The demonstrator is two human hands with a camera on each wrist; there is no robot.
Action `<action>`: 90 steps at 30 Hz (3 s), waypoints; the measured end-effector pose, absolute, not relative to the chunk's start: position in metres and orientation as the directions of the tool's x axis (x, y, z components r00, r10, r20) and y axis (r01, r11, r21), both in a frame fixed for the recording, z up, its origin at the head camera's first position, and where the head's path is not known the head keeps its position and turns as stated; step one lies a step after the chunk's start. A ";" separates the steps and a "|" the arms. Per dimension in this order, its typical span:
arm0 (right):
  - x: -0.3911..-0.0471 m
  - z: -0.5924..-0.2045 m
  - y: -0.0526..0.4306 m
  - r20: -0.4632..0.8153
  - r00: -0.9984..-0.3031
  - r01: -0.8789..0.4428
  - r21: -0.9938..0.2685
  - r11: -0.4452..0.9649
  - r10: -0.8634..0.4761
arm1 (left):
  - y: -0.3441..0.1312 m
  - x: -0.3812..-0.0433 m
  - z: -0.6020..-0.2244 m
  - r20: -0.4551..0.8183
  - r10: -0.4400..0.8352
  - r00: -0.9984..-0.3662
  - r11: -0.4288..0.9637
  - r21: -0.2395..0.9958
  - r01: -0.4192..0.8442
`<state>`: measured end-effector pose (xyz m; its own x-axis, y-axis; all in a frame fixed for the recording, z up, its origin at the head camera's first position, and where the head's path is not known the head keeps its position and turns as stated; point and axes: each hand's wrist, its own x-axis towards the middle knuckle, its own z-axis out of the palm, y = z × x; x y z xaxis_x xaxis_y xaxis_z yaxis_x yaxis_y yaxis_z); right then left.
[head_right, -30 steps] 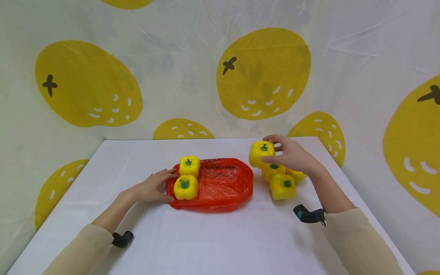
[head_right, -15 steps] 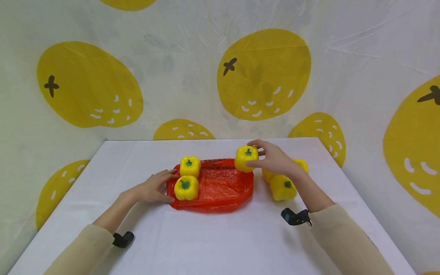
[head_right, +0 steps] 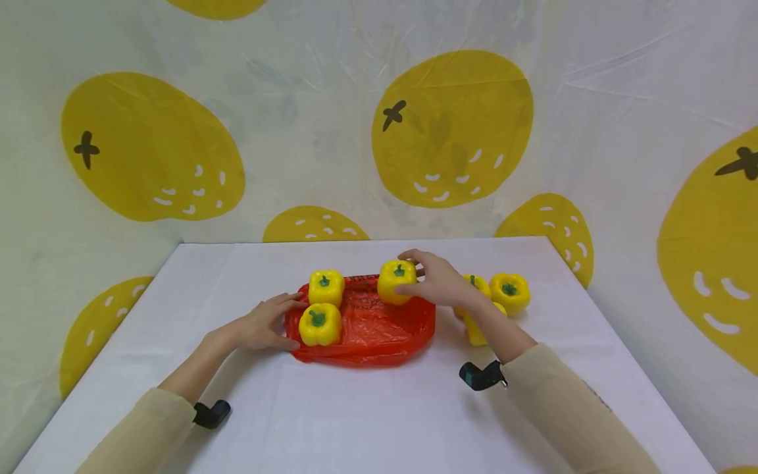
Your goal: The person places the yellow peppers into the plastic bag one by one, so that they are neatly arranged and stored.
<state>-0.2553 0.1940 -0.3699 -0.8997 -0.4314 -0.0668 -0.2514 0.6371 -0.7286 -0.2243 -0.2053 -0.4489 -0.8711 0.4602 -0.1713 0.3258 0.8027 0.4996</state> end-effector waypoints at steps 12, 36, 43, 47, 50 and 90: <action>-0.255 -0.386 0.162 -0.056 -0.881 -0.294 -0.713 0.637 -0.470 | -0.205 -0.224 -0.448 -0.176 0.462 -0.869 0.803 0.499 0.326; -0.259 -0.399 0.128 -0.082 -0.868 -0.299 -0.702 0.647 -0.490 | -0.202 -0.221 -0.444 -0.179 0.461 -0.869 0.807 0.492 0.326; -0.261 -0.399 0.126 -0.086 -0.866 -0.305 -0.689 0.657 -0.492 | -0.202 -0.222 -0.444 -0.170 0.469 -0.867 0.804 0.489 0.339; -0.261 -0.400 0.126 -0.096 -0.864 -0.306 -0.680 0.666 -0.494 | -0.202 -0.223 -0.445 -0.173 0.467 -0.867 0.806 0.487 0.337; -0.261 -0.399 0.127 -0.099 -0.865 -0.301 -0.683 0.665 -0.493 | -0.202 -0.223 -0.445 -0.177 0.463 -0.868 0.808 0.488 0.331; -0.249 -0.353 0.237 -0.039 -0.880 -0.312 -0.703 0.639 -0.472 | -0.203 -0.224 -0.446 -0.195 0.453 -0.870 0.818 0.478 0.319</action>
<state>-0.2495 0.2374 -0.3531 -0.8805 -0.4725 -0.0389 -0.3118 0.6390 -0.7032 -0.2241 -0.2032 -0.4462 -0.8699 0.4532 -0.1947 0.3195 0.8184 0.4776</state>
